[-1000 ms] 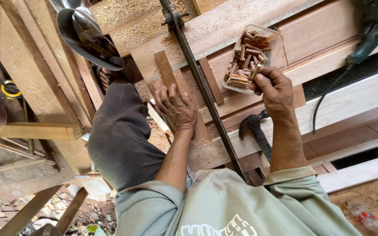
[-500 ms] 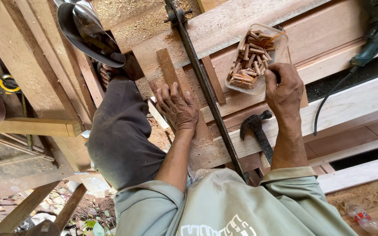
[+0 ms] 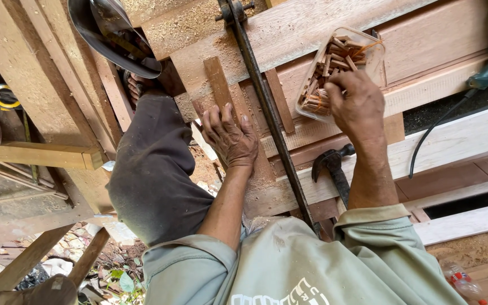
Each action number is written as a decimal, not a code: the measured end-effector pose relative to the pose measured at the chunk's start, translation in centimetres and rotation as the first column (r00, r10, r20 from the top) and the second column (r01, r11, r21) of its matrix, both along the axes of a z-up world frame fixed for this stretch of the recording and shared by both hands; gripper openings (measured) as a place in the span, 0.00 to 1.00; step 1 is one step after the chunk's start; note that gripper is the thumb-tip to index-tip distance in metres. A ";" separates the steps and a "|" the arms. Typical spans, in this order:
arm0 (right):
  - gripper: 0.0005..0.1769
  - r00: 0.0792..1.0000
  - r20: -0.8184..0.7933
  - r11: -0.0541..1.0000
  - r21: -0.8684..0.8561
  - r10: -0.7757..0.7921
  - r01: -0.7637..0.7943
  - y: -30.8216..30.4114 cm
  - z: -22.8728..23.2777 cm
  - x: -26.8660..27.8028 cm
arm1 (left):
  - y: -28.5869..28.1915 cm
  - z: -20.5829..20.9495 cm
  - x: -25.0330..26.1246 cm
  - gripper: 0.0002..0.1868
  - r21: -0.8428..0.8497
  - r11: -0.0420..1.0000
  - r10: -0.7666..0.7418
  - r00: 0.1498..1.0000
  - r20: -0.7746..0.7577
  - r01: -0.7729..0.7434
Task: Drilling holes and hammering wooden plugs into a wooden frame
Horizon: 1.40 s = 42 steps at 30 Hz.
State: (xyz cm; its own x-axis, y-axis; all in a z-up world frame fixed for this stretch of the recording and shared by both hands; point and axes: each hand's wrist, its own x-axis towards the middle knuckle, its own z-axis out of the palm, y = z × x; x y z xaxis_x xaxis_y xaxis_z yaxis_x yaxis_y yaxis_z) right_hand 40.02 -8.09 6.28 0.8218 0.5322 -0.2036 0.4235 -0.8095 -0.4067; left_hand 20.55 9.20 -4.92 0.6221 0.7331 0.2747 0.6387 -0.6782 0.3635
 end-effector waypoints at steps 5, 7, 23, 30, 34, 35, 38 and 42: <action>0.17 0.999 -0.028 0.981 -0.193 0.015 -0.021 0.9 -1.4 0.4 | 0.0 -0.2 0.0 0.23 0.002 1.000 0.001 1.000 -0.006 -0.001; 0.18 0.998 -0.059 0.981 -0.192 0.018 -0.029 1.6 -1.2 0.5 | -0.1 -0.3 -0.1 0.22 -0.001 1.000 -0.001 1.000 0.000 0.001; 0.06 0.992 -0.092 0.960 0.258 -0.090 0.111 -0.8 -0.6 -1.2 | 0.1 0.4 0.0 0.23 -0.014 1.000 -0.008 1.000 -0.009 0.008; 0.03 0.977 0.069 0.932 0.321 -0.202 0.170 -1.6 -0.6 -1.8 | 0.1 0.7 0.1 0.23 -0.006 1.000 -0.011 1.000 -0.017 0.011; 0.04 0.981 0.067 0.946 0.284 -0.180 0.154 -0.8 -0.1 -1.7 | 0.1 0.6 0.0 0.24 -0.011 1.000 -0.013 1.000 -0.015 0.012; 0.10 0.988 0.057 0.962 0.244 -0.142 0.124 -0.2 0.8 -1.7 | 0.1 0.6 0.1 0.23 -0.014 1.000 -0.013 1.000 -0.013 0.013; 0.18 0.999 0.015 0.985 0.168 -0.049 0.045 0.9 2.3 -1.5 | 0.0 0.5 0.1 0.23 -0.017 1.000 -0.011 1.000 -0.010 0.011; 0.16 0.992 -0.089 0.996 0.007 0.091 -0.091 2.1 4.4 -1.5 | 0.1 0.7 0.1 0.24 -0.026 1.000 -0.009 1.000 -0.012 0.009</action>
